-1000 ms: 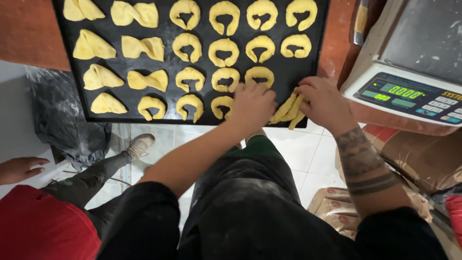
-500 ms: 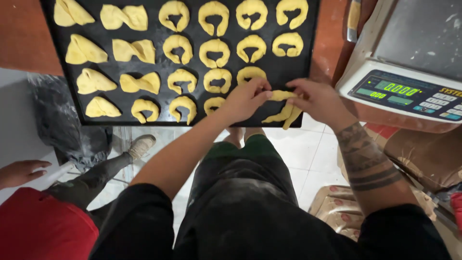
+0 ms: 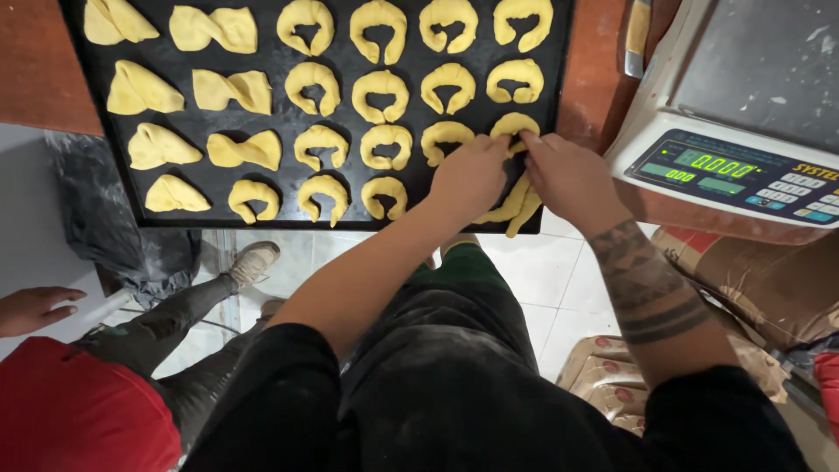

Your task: Shaping and arranging dough pieces on a baking tray into specific forms like crescents and bows

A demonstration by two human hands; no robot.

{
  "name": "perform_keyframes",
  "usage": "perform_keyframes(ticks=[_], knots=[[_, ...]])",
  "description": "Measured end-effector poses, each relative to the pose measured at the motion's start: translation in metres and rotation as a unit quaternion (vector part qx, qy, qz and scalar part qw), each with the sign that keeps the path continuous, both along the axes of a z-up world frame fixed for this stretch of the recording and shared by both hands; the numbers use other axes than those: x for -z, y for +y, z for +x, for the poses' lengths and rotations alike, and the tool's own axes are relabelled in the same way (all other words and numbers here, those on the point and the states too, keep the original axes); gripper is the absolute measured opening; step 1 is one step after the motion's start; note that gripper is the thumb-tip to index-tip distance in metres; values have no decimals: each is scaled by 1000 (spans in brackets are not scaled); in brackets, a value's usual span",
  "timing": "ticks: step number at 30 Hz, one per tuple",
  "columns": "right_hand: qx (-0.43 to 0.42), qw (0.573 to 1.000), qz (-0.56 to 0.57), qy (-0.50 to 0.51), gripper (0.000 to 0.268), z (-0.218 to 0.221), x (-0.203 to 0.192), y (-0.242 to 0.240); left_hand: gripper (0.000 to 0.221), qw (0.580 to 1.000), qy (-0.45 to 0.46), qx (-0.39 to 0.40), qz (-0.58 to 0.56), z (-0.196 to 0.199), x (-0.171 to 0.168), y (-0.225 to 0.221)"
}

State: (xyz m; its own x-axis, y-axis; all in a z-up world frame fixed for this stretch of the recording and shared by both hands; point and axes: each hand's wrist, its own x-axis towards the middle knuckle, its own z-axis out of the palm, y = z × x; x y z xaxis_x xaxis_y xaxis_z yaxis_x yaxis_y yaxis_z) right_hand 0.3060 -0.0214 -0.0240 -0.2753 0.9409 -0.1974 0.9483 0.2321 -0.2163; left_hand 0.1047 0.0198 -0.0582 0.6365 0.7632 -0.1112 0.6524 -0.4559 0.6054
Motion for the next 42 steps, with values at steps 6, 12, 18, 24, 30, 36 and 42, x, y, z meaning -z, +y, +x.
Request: perform_keyframes(ticks=[6, 12, 18, 24, 30, 36, 42], knots=[[-38, 989, 136, -42, 15, 4, 13, 0, 6, 958, 28, 26, 285, -3, 22, 6], [-25, 968, 250, 18, 4, 15, 61, -8, 27, 910, -22, -21, 414, -1, -2, 25], [-29, 968, 249, -2, 25, -2, 14, -8, 30, 893, -32, 41, 446, -19, -16, 14], [90, 964, 208, 137, 7, 40, 37, -10, 16, 919, -133, -68, 366, -5, -19, 25], [-89, 990, 15, 106, 26, 7, 1, -18, 29, 995, 25, -24, 95, -3, -3, -68], [-80, 996, -38, -13, 37, 6, 11, -32, 23, 997, 39, -24, -55, -13, -21, -46], [-8, 974, -24, 224, 32, 1, 9, -22, 19, 818, -227, -198, -491, -22, -50, 2]])
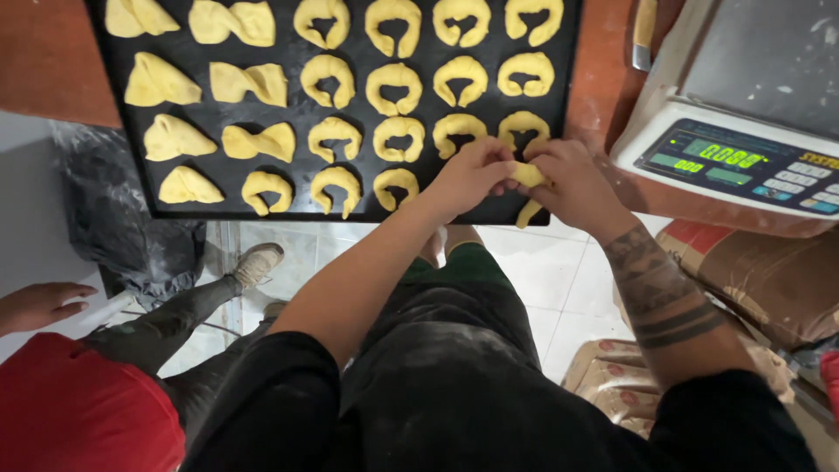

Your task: Shaping and arranging dough pieces on a baking tray into specific forms like crescents and bows

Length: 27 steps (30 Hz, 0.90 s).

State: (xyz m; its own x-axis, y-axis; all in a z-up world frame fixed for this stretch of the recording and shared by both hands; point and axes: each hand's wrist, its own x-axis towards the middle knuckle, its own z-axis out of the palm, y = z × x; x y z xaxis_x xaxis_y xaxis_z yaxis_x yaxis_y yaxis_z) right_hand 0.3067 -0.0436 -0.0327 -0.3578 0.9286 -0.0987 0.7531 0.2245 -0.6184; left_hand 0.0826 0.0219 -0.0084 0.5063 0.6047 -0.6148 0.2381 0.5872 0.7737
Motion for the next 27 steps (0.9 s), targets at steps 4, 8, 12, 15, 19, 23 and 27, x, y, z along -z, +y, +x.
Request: perform_keyframes(ticks=[4, 8, 12, 15, 19, 23, 27], knots=[[120, 991, -24, 52, 49, -16, -14, -13, 23, 968, 123, 118, 185, -43, -26, 7], [122, 950, -282, 50, 38, -45, -53, -19, 29, 920, 112, 232, 294, -95, -49, -2], [-152, 980, -117, -57, 27, -63, -61, -20, 24, 764, 85, 373, 520, -132, -63, -9], [-151, 974, 50, -163, 19, -77, -43, -26, 7, 636, 194, 259, 701, -139, 21, -36], [-99, 986, 23, -135, 46, -90, -8, -35, 20, 726, 246, 119, 630, -116, 27, -51], [-62, 981, 80, -164, 26, -101, 8, -44, 15, 677, 240, 136, 683, -107, 66, -61], [6, 960, 221, -172, 5, -108, 16, -43, 6, 640, 226, 94, 729, -103, 54, -56]])
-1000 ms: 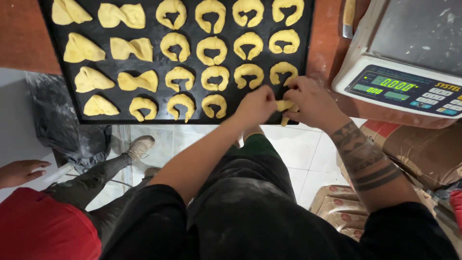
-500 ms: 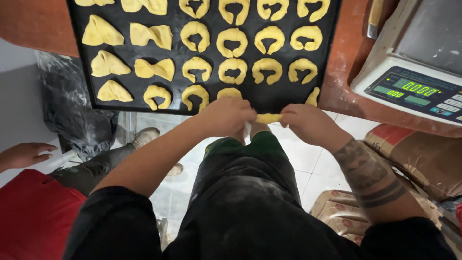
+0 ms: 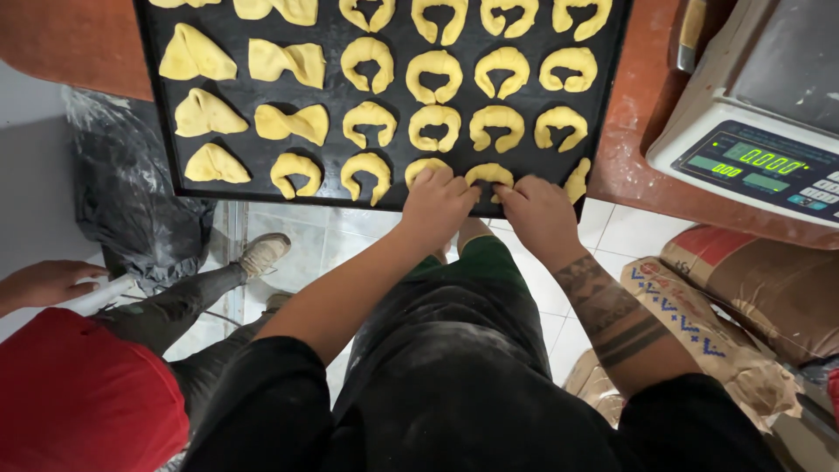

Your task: Shaping and arranging dough pieces on a baking tray into specific forms like crescents and bows

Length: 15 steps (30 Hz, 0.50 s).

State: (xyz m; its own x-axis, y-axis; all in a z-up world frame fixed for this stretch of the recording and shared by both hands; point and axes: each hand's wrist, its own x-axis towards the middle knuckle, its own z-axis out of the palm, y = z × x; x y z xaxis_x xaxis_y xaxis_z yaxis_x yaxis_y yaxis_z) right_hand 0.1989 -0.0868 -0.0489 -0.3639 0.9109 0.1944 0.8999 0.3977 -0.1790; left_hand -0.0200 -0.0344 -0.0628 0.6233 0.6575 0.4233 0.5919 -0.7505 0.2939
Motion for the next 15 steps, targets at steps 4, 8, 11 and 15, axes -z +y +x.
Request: perform_keyframes(ticks=[4, 8, 11, 15], knots=[[27, 998, 41, 30, 7, 0, 32, -9, 10, 999, -15, -28, 33, 2, 11, 0], [13, 998, 51, 29, 18, -7, 17, -15, 11, 998, -22, 13, 53, 1, 14, -4], [9, 999, 45, -10, 34, -14, -14, -13, 25, 997, 6, 25, 71, 4, -15, -5], [-1, 961, -144, 237, 35, 22, 0, 5, 25, 997, 73, 39, -2, 9, -19, -6]])
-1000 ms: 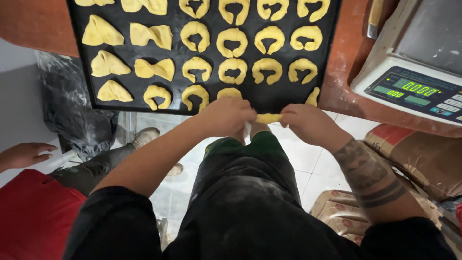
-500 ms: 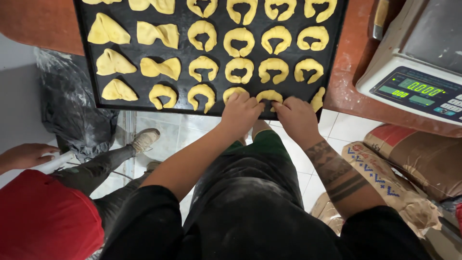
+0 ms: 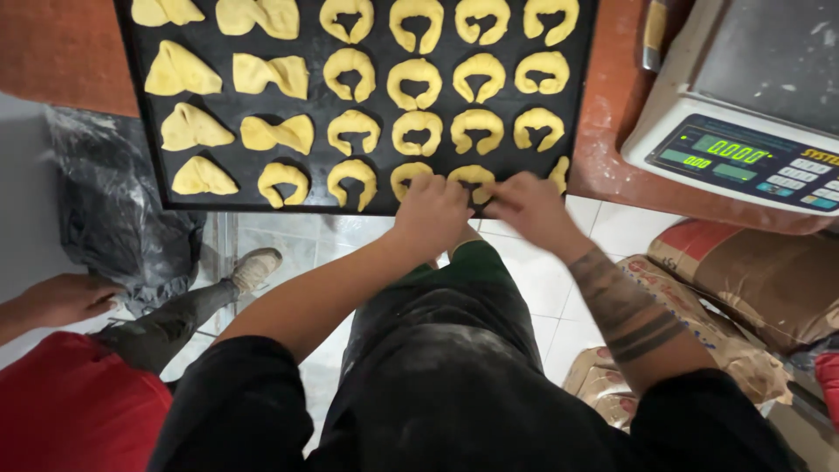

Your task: Shaping and arranging dough pieces on a baking tray into specific forms like crescents and bows

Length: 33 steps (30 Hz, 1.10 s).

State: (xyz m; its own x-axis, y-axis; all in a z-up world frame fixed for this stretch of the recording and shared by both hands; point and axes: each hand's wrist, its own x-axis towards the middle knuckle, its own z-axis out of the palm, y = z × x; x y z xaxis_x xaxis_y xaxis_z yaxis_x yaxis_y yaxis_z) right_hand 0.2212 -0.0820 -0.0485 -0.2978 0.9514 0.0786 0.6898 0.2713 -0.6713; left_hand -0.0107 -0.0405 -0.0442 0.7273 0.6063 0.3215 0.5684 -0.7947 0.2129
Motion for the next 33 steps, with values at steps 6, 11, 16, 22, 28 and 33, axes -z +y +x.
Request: perform_keyframes(ticks=[6, 11, 16, 22, 28, 33], knots=[[14, 915, 151, -374, 30, 61, -63, 12, 16, 984, -94, -116, -94, 1, -5, 0], [-55, 928, 104, -354, 22, 77, -52, 12, 15, 971, -149, -81, -167, 36, -5, -14], [-66, 977, -141, -144, 28, 79, -77, 2, 46, 931, -207, -31, -299, 65, -44, -17], [76, 931, -354, 41, 25, 78, -76, -15, 44, 768, -100, 50, -631, 54, -58, 2], [11, 945, -325, -28, 16, 86, -51, -26, 66, 843, 108, 136, -510, 37, -61, 31], [-44, 948, -18, -313, 18, 75, -48, -22, 4, 994, -65, 67, -54, 59, 8, 9]])
